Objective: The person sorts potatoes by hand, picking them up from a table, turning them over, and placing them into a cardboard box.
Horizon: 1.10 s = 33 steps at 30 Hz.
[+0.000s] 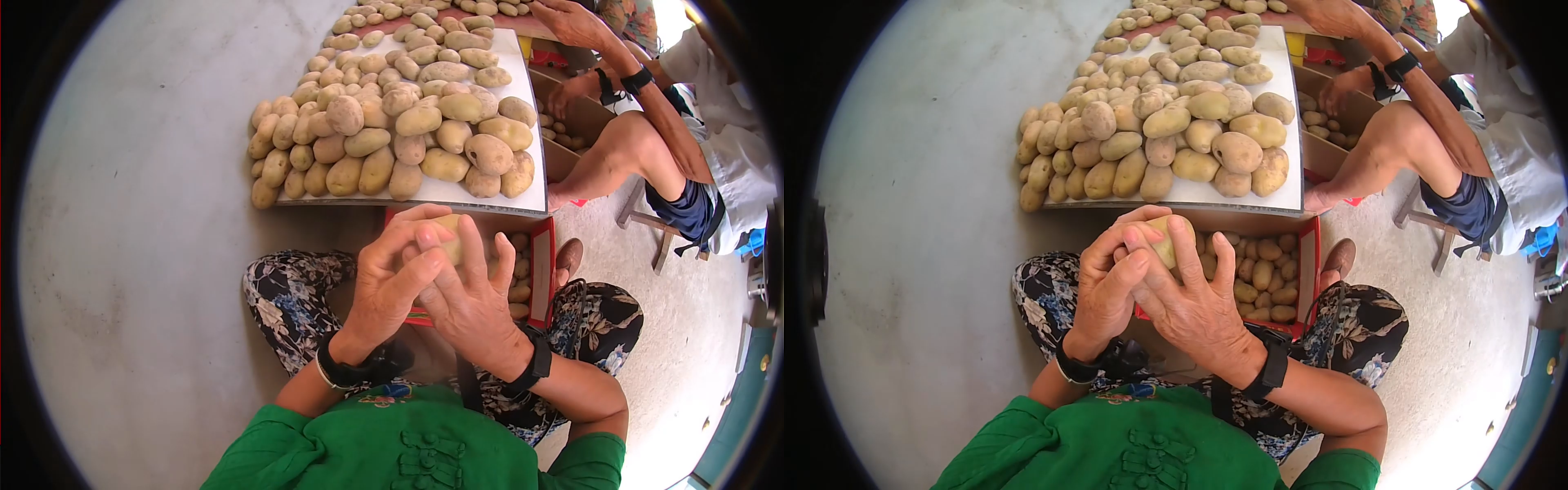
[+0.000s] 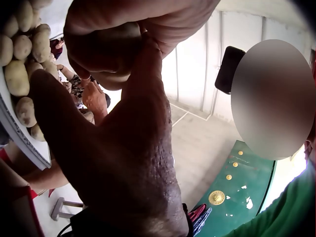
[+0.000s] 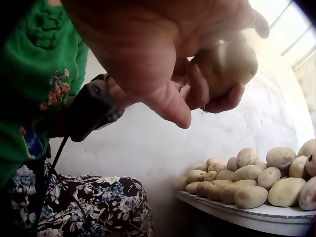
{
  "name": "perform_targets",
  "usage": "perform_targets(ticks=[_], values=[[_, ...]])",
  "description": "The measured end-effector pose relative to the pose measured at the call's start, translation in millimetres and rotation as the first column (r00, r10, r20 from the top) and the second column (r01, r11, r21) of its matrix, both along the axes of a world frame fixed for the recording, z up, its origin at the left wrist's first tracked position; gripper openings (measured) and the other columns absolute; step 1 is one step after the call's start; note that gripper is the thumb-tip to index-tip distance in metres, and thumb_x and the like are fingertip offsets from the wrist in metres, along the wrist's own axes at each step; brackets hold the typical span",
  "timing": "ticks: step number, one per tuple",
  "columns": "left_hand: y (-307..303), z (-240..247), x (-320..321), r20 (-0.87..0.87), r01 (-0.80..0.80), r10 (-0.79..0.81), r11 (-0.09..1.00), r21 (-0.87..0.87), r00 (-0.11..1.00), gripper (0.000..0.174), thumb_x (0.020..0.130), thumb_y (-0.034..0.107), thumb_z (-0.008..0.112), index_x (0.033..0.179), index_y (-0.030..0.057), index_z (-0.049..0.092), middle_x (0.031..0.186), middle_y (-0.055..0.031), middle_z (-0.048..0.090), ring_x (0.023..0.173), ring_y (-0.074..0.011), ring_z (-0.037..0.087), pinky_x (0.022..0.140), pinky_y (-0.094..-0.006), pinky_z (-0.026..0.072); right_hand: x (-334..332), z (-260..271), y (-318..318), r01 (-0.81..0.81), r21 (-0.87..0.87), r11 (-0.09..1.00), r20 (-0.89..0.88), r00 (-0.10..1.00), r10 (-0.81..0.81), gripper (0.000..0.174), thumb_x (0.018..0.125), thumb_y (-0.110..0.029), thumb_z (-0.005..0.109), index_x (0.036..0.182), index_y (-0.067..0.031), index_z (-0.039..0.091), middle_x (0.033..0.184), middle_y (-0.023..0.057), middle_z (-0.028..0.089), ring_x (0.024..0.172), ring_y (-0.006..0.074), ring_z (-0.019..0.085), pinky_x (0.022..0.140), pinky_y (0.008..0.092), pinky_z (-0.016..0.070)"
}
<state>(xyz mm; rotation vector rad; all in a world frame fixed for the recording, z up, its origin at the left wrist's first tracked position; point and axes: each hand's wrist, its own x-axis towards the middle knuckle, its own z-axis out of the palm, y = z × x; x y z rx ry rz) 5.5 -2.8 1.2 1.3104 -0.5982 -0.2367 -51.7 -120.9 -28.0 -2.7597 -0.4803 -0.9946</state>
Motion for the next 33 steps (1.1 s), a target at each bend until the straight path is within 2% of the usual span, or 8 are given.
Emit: perform_targets(ticks=[8,14,17,19,23,25,28,33], values=[[0,-1,0,-0.045,-0.013,0.012,1.0,-0.018,0.999,0.021,0.083,0.012,0.055,0.098,-0.0029,0.058,0.117,-0.0136,0.049,0.1,-0.0151,0.048,0.087,-0.0293,0.0392,0,0,0,-0.014,0.003,1.0,-0.012,1.0,0.014,0.043,0.073,-0.025,0.055,0.115,-0.0169,0.055,0.134,0.0035,0.038,0.128,0.033,0.029,0.092,0.0597,0.0243],[0,-4,-2,-0.135,-0.094,0.102,0.993,0.064,0.986,0.026,0.088,0.016,0.045,0.1,-0.0027,0.058,0.11,-0.0127,0.055,0.094,-0.0134,0.051,0.085,-0.0259,0.0397,-2,-1,0,-0.054,-0.026,0.998,-0.039,0.998,0.053,0.041,0.072,-0.025,0.057,0.112,-0.0156,0.058,0.134,0.0038,0.039,0.128,0.0314,0.029,0.093,0.0609,0.0222],[-1,-4,-1,-0.052,-0.115,0.12,0.989,0.089,0.991,0.032,0.091,0.02,0.039,0.099,-0.0033,0.06,0.107,-0.0123,0.056,0.091,-0.013,0.052,0.082,-0.0242,0.0406,-1,-5,-1,-0.09,0.04,0.995,-0.041,0.995,0.092,0.043,0.073,-0.024,0.056,0.114,-0.0148,0.055,0.134,0.004,0.039,0.127,0.0314,0.03,0.093,0.0606,0.0218],[-7,6,-5,-0.246,-0.067,0.045,0.994,-0.082,0.968,0.036,0.091,0.023,0.038,0.095,-0.0043,0.061,0.109,-0.0115,0.055,0.092,-0.0133,0.053,0.082,-0.0251,0.0417,0,-6,3,-0.059,0.062,0.996,-0.005,0.998,0.06,0.044,0.073,-0.023,0.056,0.117,-0.015,0.054,0.133,0.0041,0.039,0.126,0.0316,0.032,0.093,0.0601,0.0222],[-10,4,-9,-0.304,-0.148,0.093,0.975,-0.165,0.948,0.032,0.09,0.022,0.043,0.094,-0.0038,0.062,0.111,-0.0113,0.055,0.092,-0.0134,0.053,0.082,-0.0263,0.0421,6,-5,-2,-0.003,0.118,0.993,0.095,0.995,-0.008,0.049,0.074,-0.02,0.055,0.122,-0.0144,0.048,0.135,0.0113,0.036,0.121,0.0363,0.035,0.089,0.0586,0.0265],[-4,-2,-4,-0.061,-0.169,0.17,0.986,0.015,0.984,0.023,0.086,0.017,0.054,0.097,-0.0018,0.061,0.112,-0.0111,0.054,0.093,-0.0146,0.053,0.084,-0.0275,0.0417,8,-3,-7,0.034,0.122,0.992,0.103,0.994,-0.046,0.049,0.075,-0.02,0.055,0.123,-0.0151,0.047,0.136,0.0179,0.032,0.12,0.0407,0.034,0.086,0.0591,0.0291],[-3,-4,-5,0.109,-0.214,0.203,0.972,0.096,0.973,0.022,0.079,0.012,0.063,0.098,0.0003,0.061,0.112,-0.0106,0.054,0.093,-0.0145,0.053,0.084,-0.0275,0.0421,8,-3,-9,0.063,0.115,0.991,0.072,0.995,-0.071,0.047,0.078,-0.02,0.055,0.124,-0.021,0.046,0.137,0.0184,0.029,0.121,0.0414,0.034,0.087,0.0594,0.0292],[-3,0,-1,0.121,-0.183,0.164,0.97,0.16,0.979,0.022,0.078,0.011,0.064,0.096,-0.0003,0.06,0.115,-0.0117,0.052,0.1,-0.0152,0.05,0.088,-0.0289,0.0405,11,-5,-11,0.082,0.107,0.991,0.063,0.994,-0.089,0.045,0.078,-0.02,0.055,0.123,-0.021,0.047,0.137,0.0201,0.029,0.121,0.0408,0.034,0.088,0.059,0.0294]])
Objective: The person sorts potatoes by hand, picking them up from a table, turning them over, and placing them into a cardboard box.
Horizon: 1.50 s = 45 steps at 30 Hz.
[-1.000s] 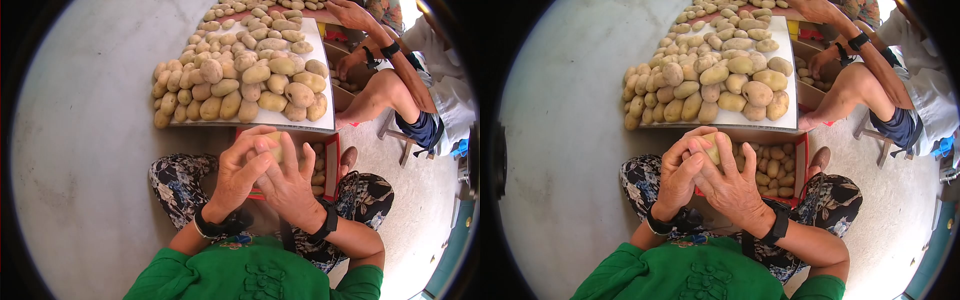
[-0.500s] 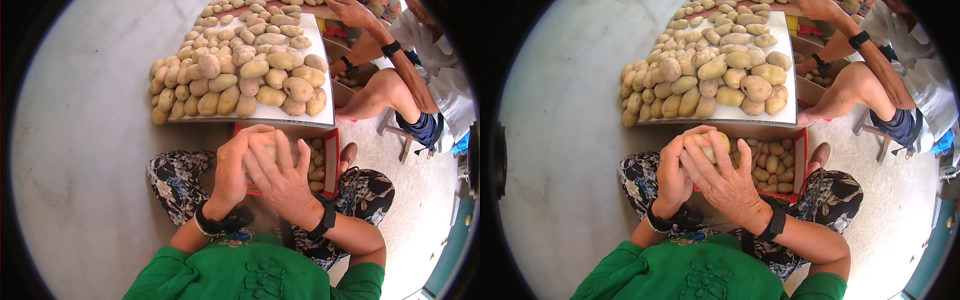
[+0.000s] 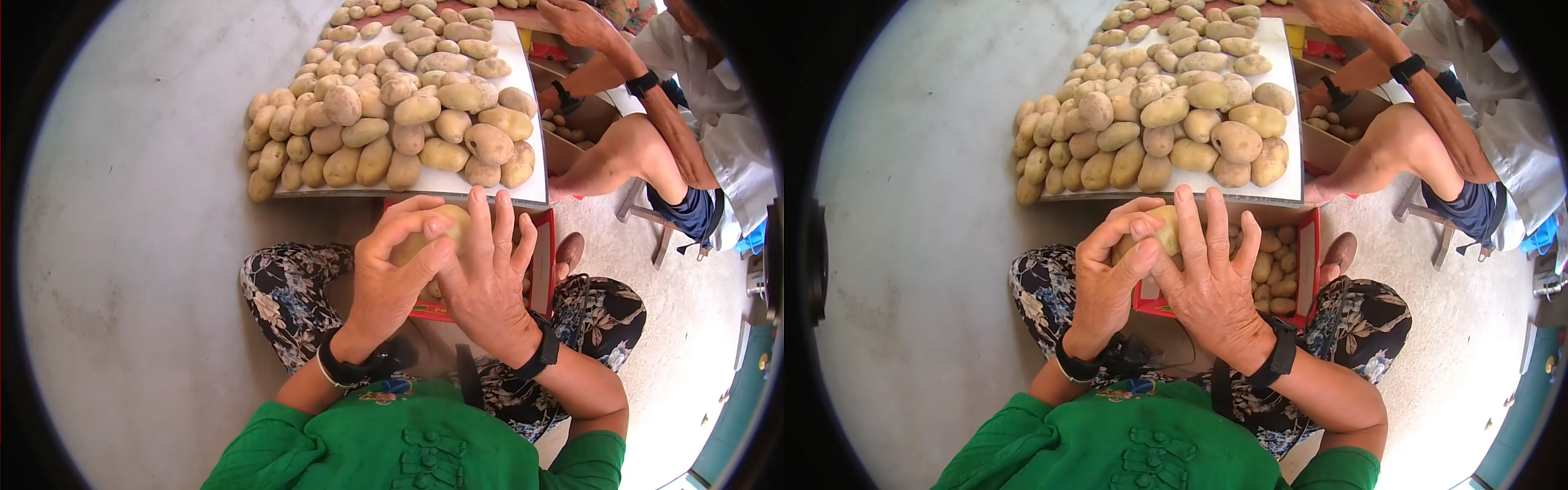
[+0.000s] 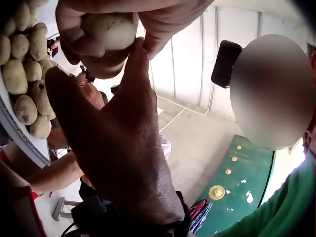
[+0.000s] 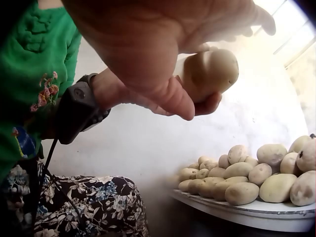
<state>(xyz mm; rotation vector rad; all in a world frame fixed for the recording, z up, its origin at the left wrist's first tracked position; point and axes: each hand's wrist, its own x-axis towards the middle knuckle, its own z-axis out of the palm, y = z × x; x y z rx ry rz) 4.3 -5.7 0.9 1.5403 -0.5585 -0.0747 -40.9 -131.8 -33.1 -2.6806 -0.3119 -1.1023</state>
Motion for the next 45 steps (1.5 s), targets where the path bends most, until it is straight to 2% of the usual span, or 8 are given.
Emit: perform_targets(ticks=[20,27,29,31,33,41,43,45], values=[[-1,-2,0,-0.216,0.155,-0.216,0.951,-0.269,0.952,0.02,0.08,0.004,0.058,0.099,-0.0025,0.059,0.12,-0.0105,0.049,0.105,-0.0141,0.048,0.092,-0.0305,0.0386,-3,3,1,0.0,0.009,1.0,0.015,1.0,0.0,0.046,0.081,-0.022,0.053,0.126,-0.0208,0.046,0.134,0.0199,0.034,0.122,0.0364,0.036,0.088,0.0563,0.0289],[-4,-4,-5,-0.448,0.018,-0.222,0.91,-0.415,0.866,0.024,0.088,0.017,0.049,0.107,0.0037,0.053,0.102,-0.0085,0.058,0.075,-0.0164,0.057,0.053,-0.0213,0.042,3,20,-20,-0.147,0.195,0.97,-0.132,0.976,0.174,0.06,0.077,-0.011,0.059,0.132,-0.0099,0.035,0.128,0.0254,0.037,0.116,0.0367,0.042,0.093,0.0502,0.0312],[-2,-6,-1,-0.537,-0.043,-0.257,0.875,-0.482,0.804,0.027,0.091,0.025,0.044,0.107,0.0051,0.052,0.098,-0.0086,0.059,0.067,-0.0182,0.057,0.045,-0.0202,0.0382,4,20,-25,-0.247,0.925,0.288,0.001,0.76,0.649,0.067,0.076,-0.004,0.057,0.135,-0.0043,0.027,0.123,0.0258,0.042,0.111,0.0364,0.045,0.096,0.0416,0.033],[5,-9,6,-0.596,-0.03,-0.473,0.766,-0.642,0.649,0.039,0.092,0.038,0.032,0.104,0.0063,0.052,0.094,-0.0107,0.059,0.063,-0.0228,0.056,0.042,-0.0223,0.0372,4,21,-26,-0.233,0.907,0.352,-0.041,0.781,0.623,0.059,0.082,-0.002,0.049,0.135,-0.0017,0.024,0.12,0.0227,0.045,0.11,0.0297,0.048,0.097,0.0334,0.0339],[4,-10,5,-0.592,-0.085,-0.587,0.667,-0.74,0.552,0.045,0.091,0.044,0.028,0.103,0.0069,0.052,0.089,-0.0113,0.058,0.061,-0.0237,0.055,0.041,-0.0247,0.0379,5,17,-31,-0.06,0.98,-0.191,0.194,0.526,0.828,0.051,0.088,-0.007,0.047,0.134,-0.0016,0.026,0.12,0.0169,0.047,0.11,0.02,0.047,0.094,0.0306,0.0364],[3,-18,5,-0.288,0.189,-0.845,0.406,-0.894,0.452,0.039,0.09,0.04,0.034,0.097,0.0055,0.05,0.081,-0.0098,0.056,0.061,-0.0219,0.054,0.05,-0.0275,0.0431,7,10,-21,-0.024,0.994,-0.103,0.103,0.425,0.899,0.044,0.096,-0.03,0.036,0.129,-0.0014,0.036,0.115,0.0067,0.051,0.106,0.0124,0.047,0.089,0.0263,0.039],[-4,-7,1,-0.265,-0.046,-0.034,0.956,-0.291,0.964,0.03,0.089,0.032,0.042,0.098,0.0035,0.05,0.085,-0.0113,0.059,0.069,-0.024,0.057,0.063,-0.0286,0.0473,3,13,-16,0.173,0.939,-0.297,0.194,0.446,0.874,0.047,0.095,-0.036,0.035,0.129,-0.0029,0.036,0.117,0.0084,0.051,0.106,0.0147,0.049,0.088,0.0288,0.0413],[-7,-5,2,-0.202,-0.094,0.032,0.948,-0.303,0.979,0.029,0.086,0.024,0.05,0.103,0.001,0.051,0.098,-0.0152,0.059,0.082,-0.0291,0.058,0.077,-0.0339,0.0465,6,5,-12,0.345,0.74,-0.578,0.427,0.423,0.799,0.046,0.095,-0.038,0.035,0.128,-0.0051,0.036,0.117,0.0095,0.051,0.107,0.0182,0.051,0.088,0.0321,0.0431]])
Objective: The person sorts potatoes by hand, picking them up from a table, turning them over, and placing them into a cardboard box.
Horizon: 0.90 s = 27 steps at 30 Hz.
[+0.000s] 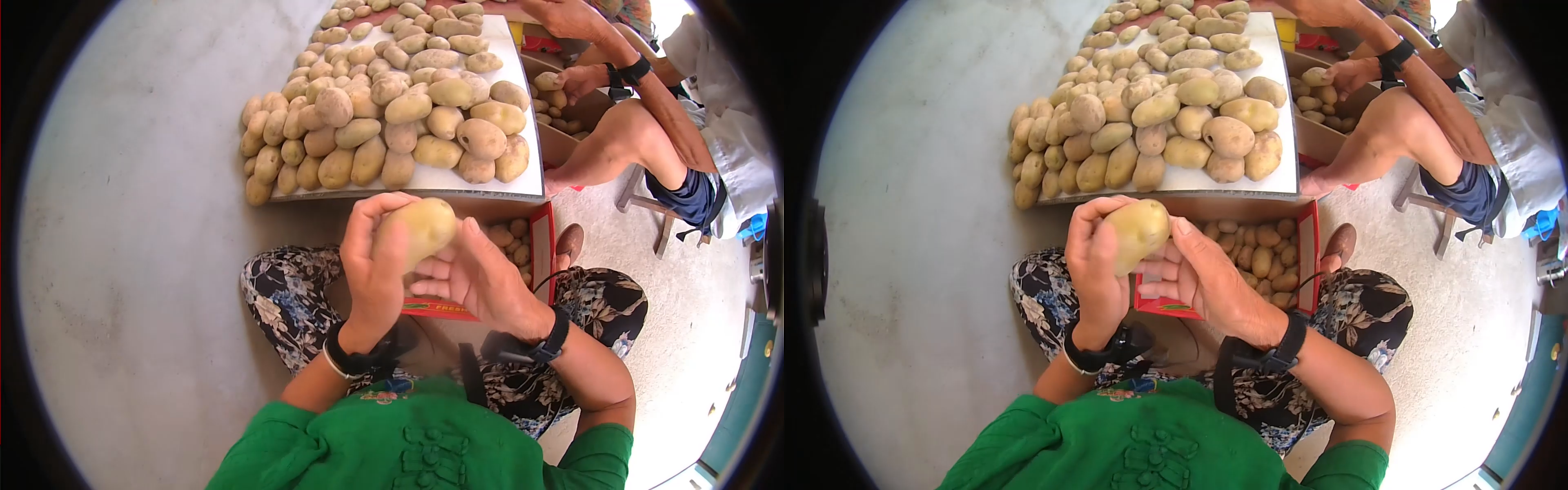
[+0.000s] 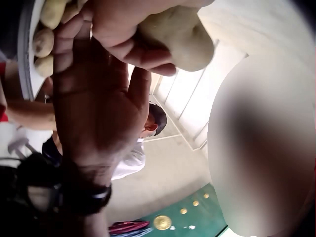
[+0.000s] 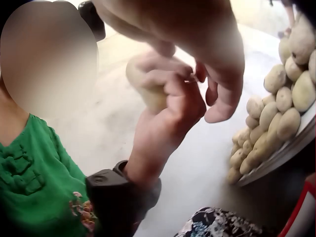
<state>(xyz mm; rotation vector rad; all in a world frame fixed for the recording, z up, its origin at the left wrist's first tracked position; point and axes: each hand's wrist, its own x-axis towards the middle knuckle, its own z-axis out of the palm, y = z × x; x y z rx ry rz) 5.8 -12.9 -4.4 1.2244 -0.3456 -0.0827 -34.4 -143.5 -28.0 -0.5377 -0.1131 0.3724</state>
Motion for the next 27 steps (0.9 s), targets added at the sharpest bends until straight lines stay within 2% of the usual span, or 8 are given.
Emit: perform_targets(ticks=[1,2,4,6,9,14,17,27], values=[[1,2,3,0.39,-0.129,-0.027,0.921,0.368,0.92,0.034,0.084,0.023,0.052,0.109,-0.0003,0.05,0.107,-0.017,0.055,0.093,-0.0321,0.055,0.084,-0.0366,0.0429,-1,0,1,0.024,0.041,0.999,0.004,1.0,-0.024,0.045,0.094,-0.04,0.038,0.124,-0.0067,0.039,0.115,0.0088,0.052,0.105,0.0187,0.052,0.086,0.0324,0.0451],[1,4,5,0.679,-0.377,-0.195,0.709,0.596,0.708,0.04,0.083,0.023,0.054,0.114,-0.0016,0.048,0.116,-0.0189,0.051,0.104,-0.0351,0.051,0.09,-0.0392,0.0393,0,1,0,0.029,0.039,0.999,0.006,1.0,-0.029,0.045,0.094,-0.04,0.038,0.124,-0.0067,0.039,0.115,0.0088,0.052,0.105,0.0187,0.052,0.086,0.0324,0.0451],[-10,3,-12,0.652,-0.446,-0.401,0.496,0.745,0.644,0.063,0.076,0.026,0.061,0.13,0.0027,0.038,0.136,-0.0165,0.033,0.128,-0.0349,0.027,0.1,-0.0539,0.0208,1,2,-4,0.205,-0.035,0.978,-0.126,0.97,-0.208,0.046,0.092,-0.042,0.041,0.121,-0.0062,0.041,0.111,0.008,0.053,0.103,0.0167,0.053,0.083,0.0316,0.047],[-13,7,-19,0.587,-0.436,-0.557,0.394,0.81,0.587,0.065,0.08,0.031,0.056,0.132,-0.0009,0.033,0.139,-0.0173,0.027,0.13,-0.0358,0.023,0.103,-0.0556,0.0089,7,1,-12,0.264,-0.003,0.965,-0.16,0.952,-0.261,0.045,0.091,-0.043,0.044,0.116,-0.0064,0.044,0.108,0.008,0.054,0.099,0.0156,0.055,0.081,0.0303,0.0483],[-17,13,-28,0.58,-0.523,-0.629,0.303,0.796,0.518,0.06,0.081,0.027,0.054,0.132,0.0013,0.035,0.14,-0.0131,0.029,0.13,-0.0342,0.024,0.103,-0.0564,0.0101,12,-2,-28,0.247,0.137,0.959,-0.155,0.962,-0.226,0.046,0.091,-0.045,0.042,0.115,-0.006,0.044,0.105,0.0094,0.055,0.099,0.0193,0.054,0.084,0.0326,0.0465],[-25,-2,-38,0.622,-0.589,-0.666,0.327,0.739,0.411,0.053,0.078,0.012,0.051,0.13,0.0051,0.04,0.139,-0.008,0.033,0.13,-0.0308,0.025,0.102,-0.0584,0.0113,12,-1,-31,0.257,0.111,0.96,-0.094,0.964,-0.248,0.045,0.089,-0.041,0.048,0.117,-0.0062,0.043,0.104,0.0122,0.055,0.097,0.022,0.055,0.082,0.035,0.0482],[-26,-8,-42,0.667,-0.579,-0.664,0.411,0.704,0.339,0.053,0.078,0.011,0.051,0.129,0.0059,0.041,0.139,-0.0082,0.033,0.13,-0.0305,0.026,0.102,-0.0591,0.0123,9,16,-32,0.132,0.108,0.985,-0.09,0.988,-0.123,0.03,0.086,-0.027,0.058,0.102,-0.0038,0.049,0.093,0.0087,0.057,0.08,0.0165,0.058,0.071,0.0262,0.0511],[-40,-19,-53,0.703,-0.726,-0.64,0.318,0.61,0.31,0.051,0.076,0.01,0.054,0.126,0.0085,0.044,0.138,-0.0077,0.035,0.128,-0.0329,0.028,0.098,-0.062,0.0171,14,17,-43,0.072,-0.007,0.997,0.087,0.994,-0.071,0.037,0.081,-0.03,0.062,0.104,-0.0035,0.05,0.091,0.0085,0.057,0.082,0.0151,0.056,0.069,0.0276,0.0503]])
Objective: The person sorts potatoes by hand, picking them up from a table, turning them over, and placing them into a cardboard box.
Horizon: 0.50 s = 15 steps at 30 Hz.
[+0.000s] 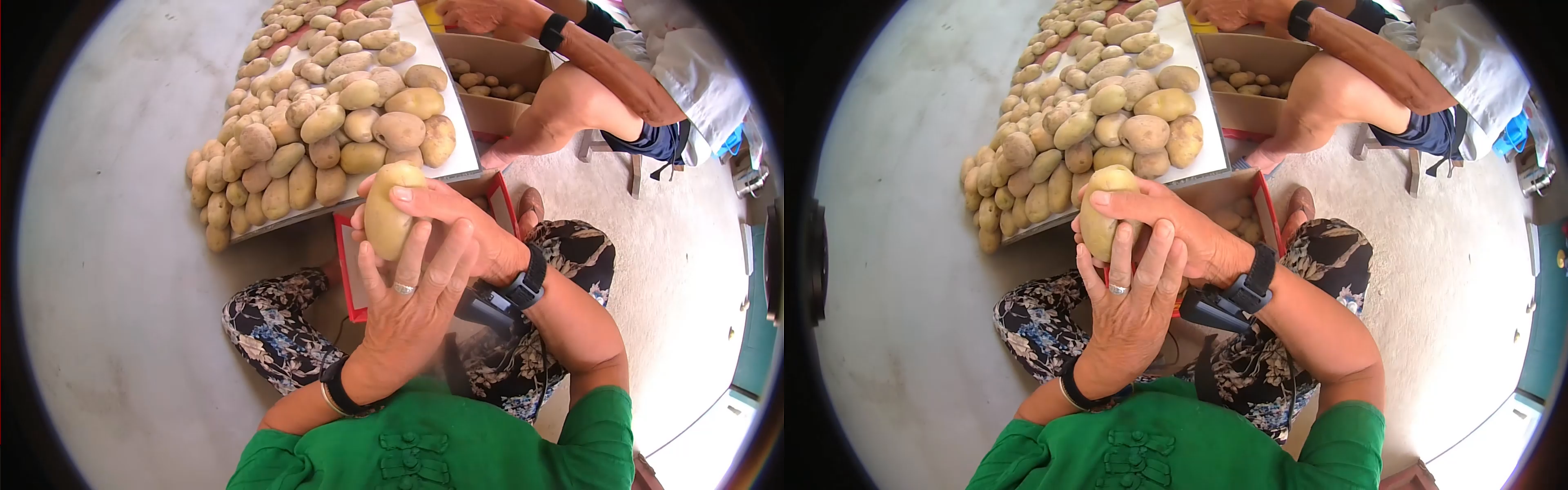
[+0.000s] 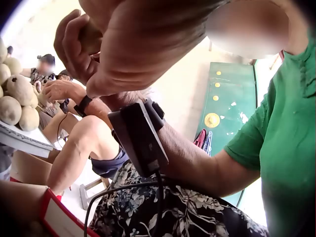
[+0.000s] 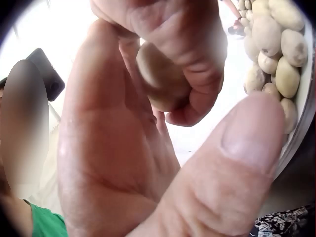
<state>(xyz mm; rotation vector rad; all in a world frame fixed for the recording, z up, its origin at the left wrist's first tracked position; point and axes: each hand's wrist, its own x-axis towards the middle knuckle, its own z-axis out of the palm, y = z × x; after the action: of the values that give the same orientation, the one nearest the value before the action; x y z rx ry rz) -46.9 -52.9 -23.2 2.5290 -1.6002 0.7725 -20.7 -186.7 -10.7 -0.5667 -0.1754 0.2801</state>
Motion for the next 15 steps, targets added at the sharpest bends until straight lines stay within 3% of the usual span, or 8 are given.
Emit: perform_targets(ticks=[8,15], values=[[-0.6,-1.4,-0.9,0.07,-0.054,0.053,0.998,0.017,0.996,0.053,0.076,0.009,0.053,0.128,0.0106,0.042,0.139,-0.0072,0.032,0.129,-0.0328,0.026,0.097,-0.0626,0.0189,0.7,1.2,1.1,-0.027,0.011,1.0,0.02,0.999,0.027,0.035,0.08,-0.03,0.063,0.101,-0.0045,0.051,0.089,0.0081,0.057,0.082,0.0158,0.056,0.067,0.0288,0.0508],[-1.9,-1.3,-3.9,0.014,-0.074,0.074,0.997,0.013,0.997,0.055,0.076,0.01,0.053,0.13,0.0125,0.041,0.139,-0.006,0.032,0.13,-0.0329,0.024,0.098,-0.0628,0.0163,0.0,-3.4,1.6,-0.01,0.014,1.0,0.043,0.999,0.009,0.034,0.081,-0.031,0.061,0.098,-0.0022,0.053,0.09,0.0085,0.058,0.082,0.0149,0.056,0.07,0.026,0.049]])
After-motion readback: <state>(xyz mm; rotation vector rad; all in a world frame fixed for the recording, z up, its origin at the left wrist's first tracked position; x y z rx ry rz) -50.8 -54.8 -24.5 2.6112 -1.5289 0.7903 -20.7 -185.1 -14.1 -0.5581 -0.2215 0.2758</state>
